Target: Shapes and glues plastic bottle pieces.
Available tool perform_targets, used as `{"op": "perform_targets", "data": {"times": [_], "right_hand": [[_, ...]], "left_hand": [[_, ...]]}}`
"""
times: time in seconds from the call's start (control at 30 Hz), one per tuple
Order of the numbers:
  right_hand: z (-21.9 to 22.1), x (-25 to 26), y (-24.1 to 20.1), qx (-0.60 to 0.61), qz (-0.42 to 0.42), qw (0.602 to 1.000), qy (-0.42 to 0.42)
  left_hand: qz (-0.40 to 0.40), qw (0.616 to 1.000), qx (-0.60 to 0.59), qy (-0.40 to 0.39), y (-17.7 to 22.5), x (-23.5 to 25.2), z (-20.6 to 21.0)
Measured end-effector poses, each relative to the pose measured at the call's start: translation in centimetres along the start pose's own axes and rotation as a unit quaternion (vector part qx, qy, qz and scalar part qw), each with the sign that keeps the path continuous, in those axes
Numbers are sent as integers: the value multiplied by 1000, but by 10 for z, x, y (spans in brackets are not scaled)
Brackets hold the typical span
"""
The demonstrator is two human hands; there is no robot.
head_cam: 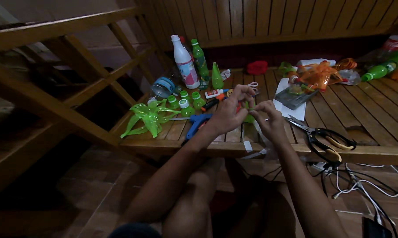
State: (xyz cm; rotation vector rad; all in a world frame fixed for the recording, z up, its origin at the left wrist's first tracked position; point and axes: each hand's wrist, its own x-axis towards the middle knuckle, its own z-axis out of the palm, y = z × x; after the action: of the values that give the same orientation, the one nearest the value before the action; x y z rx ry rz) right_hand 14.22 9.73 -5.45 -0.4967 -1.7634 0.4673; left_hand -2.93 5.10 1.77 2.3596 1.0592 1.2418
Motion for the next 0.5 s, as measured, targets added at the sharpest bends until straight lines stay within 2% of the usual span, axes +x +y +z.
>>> {"op": "perform_targets", "data": {"times": [0.5], "right_hand": [[0,0,1,-4,7,1000,-1]], "left_hand": [[-10,1000,8,9,0,0,1]]}}
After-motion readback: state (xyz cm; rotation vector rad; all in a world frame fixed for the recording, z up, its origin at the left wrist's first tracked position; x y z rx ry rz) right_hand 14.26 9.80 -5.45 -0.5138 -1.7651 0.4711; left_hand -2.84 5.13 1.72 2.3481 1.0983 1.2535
